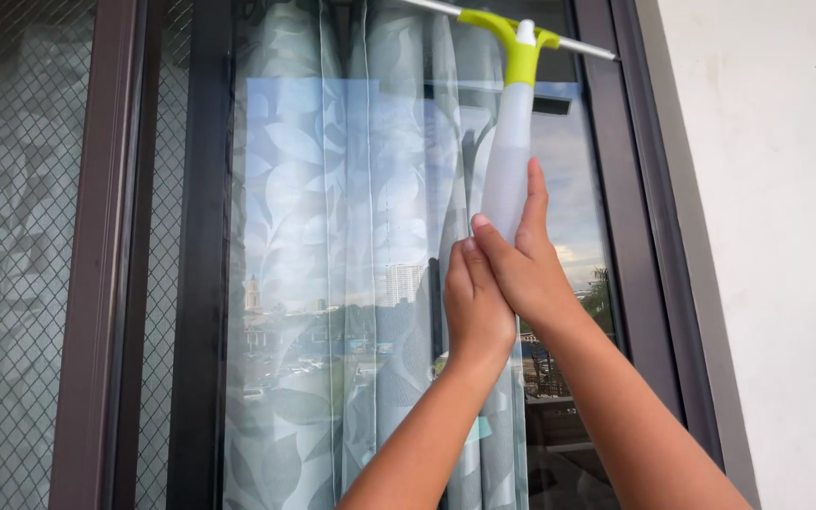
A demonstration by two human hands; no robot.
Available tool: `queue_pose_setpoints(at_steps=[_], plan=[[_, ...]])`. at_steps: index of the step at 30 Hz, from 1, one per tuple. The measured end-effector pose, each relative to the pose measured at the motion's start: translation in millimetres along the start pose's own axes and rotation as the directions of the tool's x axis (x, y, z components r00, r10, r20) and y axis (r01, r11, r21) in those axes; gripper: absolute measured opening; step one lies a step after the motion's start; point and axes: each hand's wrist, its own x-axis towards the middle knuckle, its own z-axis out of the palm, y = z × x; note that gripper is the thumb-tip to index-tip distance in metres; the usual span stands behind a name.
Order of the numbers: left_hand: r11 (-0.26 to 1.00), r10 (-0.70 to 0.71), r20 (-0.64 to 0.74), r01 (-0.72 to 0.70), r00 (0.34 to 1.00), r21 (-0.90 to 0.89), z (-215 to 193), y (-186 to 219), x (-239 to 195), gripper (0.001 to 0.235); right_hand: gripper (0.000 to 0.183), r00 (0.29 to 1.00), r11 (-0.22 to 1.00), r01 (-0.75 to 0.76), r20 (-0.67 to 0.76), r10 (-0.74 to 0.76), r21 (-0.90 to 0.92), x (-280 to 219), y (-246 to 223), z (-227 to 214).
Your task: Spraying and squeegeeing glass balcony doors to clean them.
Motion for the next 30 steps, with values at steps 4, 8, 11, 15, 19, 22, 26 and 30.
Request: queue_pose_setpoints(at_steps=[4,8,11,15,19,22,26,30], plan=[[0.976,-0.119,0.12,0.138,0.986,-0.166,-2.0,9.3,7.6,0.05,0.086,0.996,0.997,0.077,0.05,-0.077,0.003,6.2,-10.4,-1.9],[0.955,-0.254,0.272,0.286,0.928,-0.082,-22.1,16.6,16.9,0.045,0.078,0.995,0.993,0.099,0.007,-0.099,-0.059,33.0,-13.1,-8.0],[0.986,-0.159,0.268,0.164,0.95,0.003,-44.4,5.9,26.2,0.052,0.074,0.996,0.99,-0.058,-0.077,0.048,-0.127,47.4,-19.0,-13.2],[0.987,-0.154,0.28,0.137,0.948,0.08,-72.6,3.4,36.0,0.052,0.066,0.992,0.995,-0.095,-0.073,0.098,0.04,65.8,-12.4,-19.6],[0.985,-0.133,0.303,0.091,0.944,0.149,-86.7,5.0,43.0,0.052,0.053,0.994,0.984,-0.096,-0.035,0.102,0.149,85.5,4.4,-23.0],[0.986,-0.117,0.321,0.072,0.94,0.15,-84.9,7.9,51.1,0.05,0.051,0.997,0.988,-0.071,-0.01,0.073,0.135,99.5,16.1,-23.6],[0.984,-0.095,0.338,0.037,0.936,0.175,-77.4,5.9,66.7,0.049,0.051,0.999,0.996,-0.02,-0.035,0.023,0.086,124.3,36.1,-17.5],[0.977,-0.06,0.366,-0.021,0.929,0.214,-74.5,5.3,87.9,0.048,0.05,0.994,0.987,0.075,-0.087,-0.063,0.144,160.6,48.3,-5.0]])
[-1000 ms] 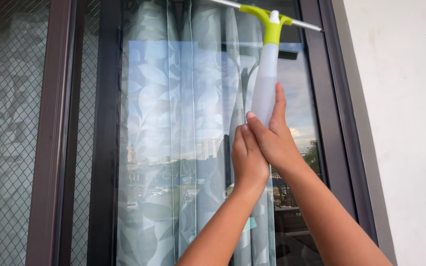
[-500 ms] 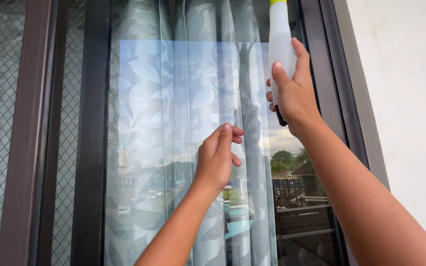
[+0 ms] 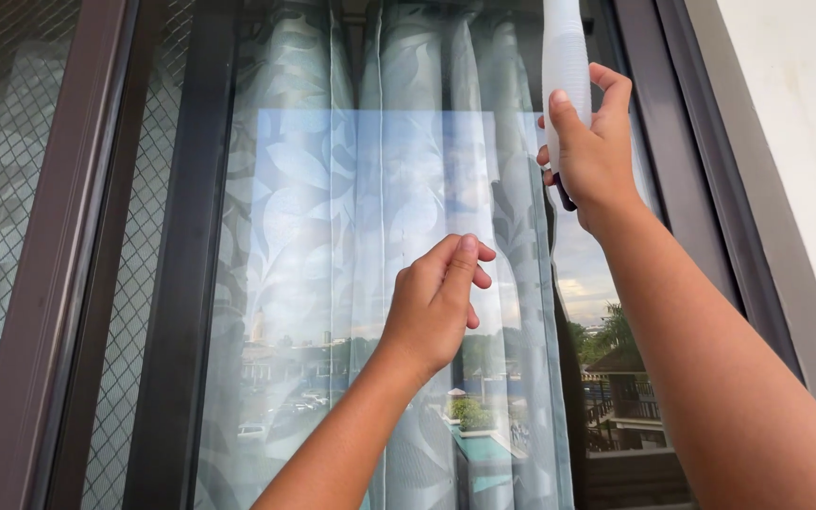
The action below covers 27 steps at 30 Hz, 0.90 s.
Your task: Spraying and squeegeeing glass balcony doors to clean them.
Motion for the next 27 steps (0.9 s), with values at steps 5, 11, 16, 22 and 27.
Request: queue_pose_setpoints(at_steps=[5,11,16,22,27], plan=[[0.999,-0.004,-0.002,0.004,1.0,0.033,-6.6,-6.9,9.8,0.048,0.049,1.0,1.0,-0.016,-0.026,0.017,0.017,21.1,2.9,22.2],[0.998,0.053,0.012,-0.053,0.999,0.016,-12.3,-5.2,16.9,0.046,0.049,0.998,1.0,-0.022,-0.054,0.022,-0.005,35.7,-16.2,47.6],[1.0,-0.015,0.048,0.016,0.999,-0.009,-14.7,5.4,16.0,0.045,0.047,0.986,0.989,-0.128,-0.115,0.119,-0.075,43.4,-15.4,55.4],[0.998,0.065,0.064,-0.063,0.996,-0.031,-16.1,-1.2,13.8,0.044,0.049,0.993,0.991,-0.08,-0.089,0.071,-0.106,49.0,-4.3,50.2],[0.999,0.045,0.067,-0.043,0.997,-0.026,-18.4,-3.9,15.5,0.043,0.048,0.993,0.988,-0.103,-0.073,0.095,-0.112,54.7,-6.1,45.8]])
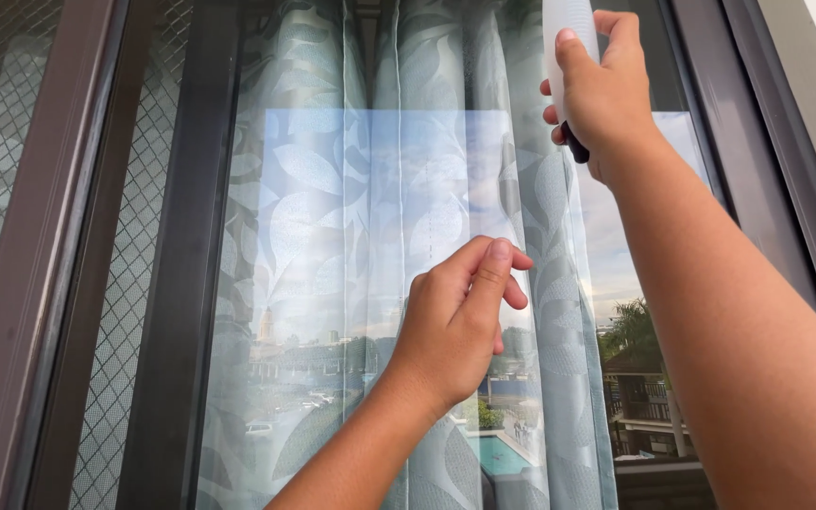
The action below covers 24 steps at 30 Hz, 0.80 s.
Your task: Spraying and squeegeeing glass balcony doors to clean them.
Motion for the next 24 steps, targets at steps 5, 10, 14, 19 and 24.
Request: queue_pose_setpoints(at_steps=[5,10,14,19,24], plan=[[1.0,0.006,-0.012,-0.006,1.0,0.002,-0.6,-1.1,0.5,0.043,0.049,0.998,0.999,0.044,0.034,-0.043,-0.008,2.3,-2.6,-1.0],[0.999,0.015,-0.014,-0.015,1.0,-0.028,1.1,-1.1,3.3,0.043,0.043,0.996,0.999,-0.002,0.084,0.004,-0.035,16.0,3.8,-6.4],[0.999,0.032,-0.012,-0.033,0.999,-0.022,1.8,2.4,4.0,0.043,0.042,0.996,0.999,-0.001,0.086,0.006,-0.05,10.8,-3.7,-5.3],[0.999,0.026,-0.019,-0.027,0.999,-0.036,9.5,0.3,1.3,0.044,0.041,0.996,0.996,-0.01,0.087,0.018,-0.094,-6.0,-8.5,-6.4],[0.998,-0.007,-0.019,0.006,1.0,-0.06,21.2,-10.0,-4.3,0.044,0.039,0.995,0.997,-0.044,0.082,0.049,-0.062,-11.8,2.8,-8.2]])
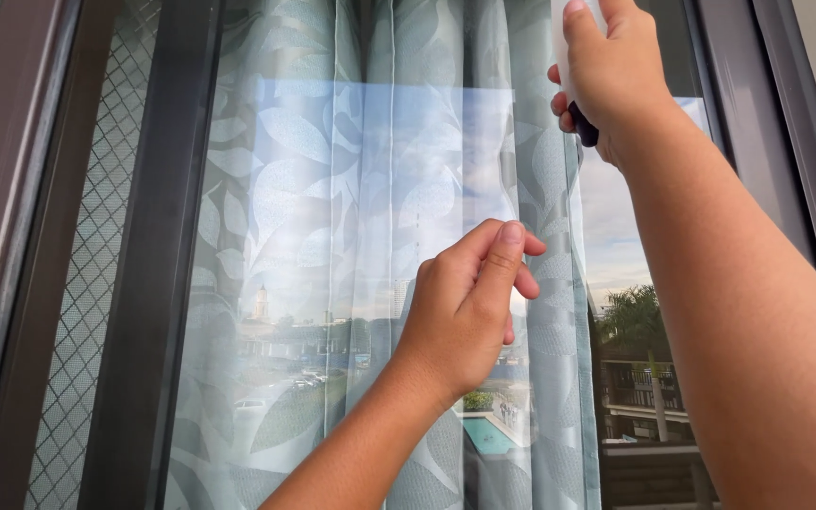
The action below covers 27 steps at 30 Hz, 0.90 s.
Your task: Spraying and squeegeeing glass balcony doors to clean them.
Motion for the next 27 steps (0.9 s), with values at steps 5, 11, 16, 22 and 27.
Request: queue_pose_setpoints(at_steps=[5,11,16,22,27], plan=[[1.0,0.0,-0.02,0.0,1.0,-0.015,5.8,-3.9,-6.4,0.044,0.035,1.0,1.0,-0.004,0.008,0.004,-0.003,-6.2,3.6,-3.7],[0.993,0.053,-0.075,-0.061,0.996,-0.106,15.3,7.2,-24.3,0.046,0.038,0.998,0.998,-0.057,0.018,0.057,-0.019,-26.0,-1.6,-18.2],[0.994,0.028,-0.089,-0.038,0.996,-0.107,23.2,7.0,-41.6,0.048,0.034,0.99,0.989,-0.143,0.016,0.143,-0.032,-38.3,-5.7,-28.7],[0.992,-0.031,-0.083,0.021,0.996,-0.122,32.1,9.4,-66.0,0.048,0.032,0.984,0.98,-0.158,0.064,0.167,-0.118,-52.2,1.9,-45.1],[0.986,-0.093,-0.074,0.081,0.993,-0.143,22.9,25.6,-83.9,0.048,0.035,0.972,0.968,-0.21,0.076,0.222,-0.138,-70.8,-14.0,-50.9]])
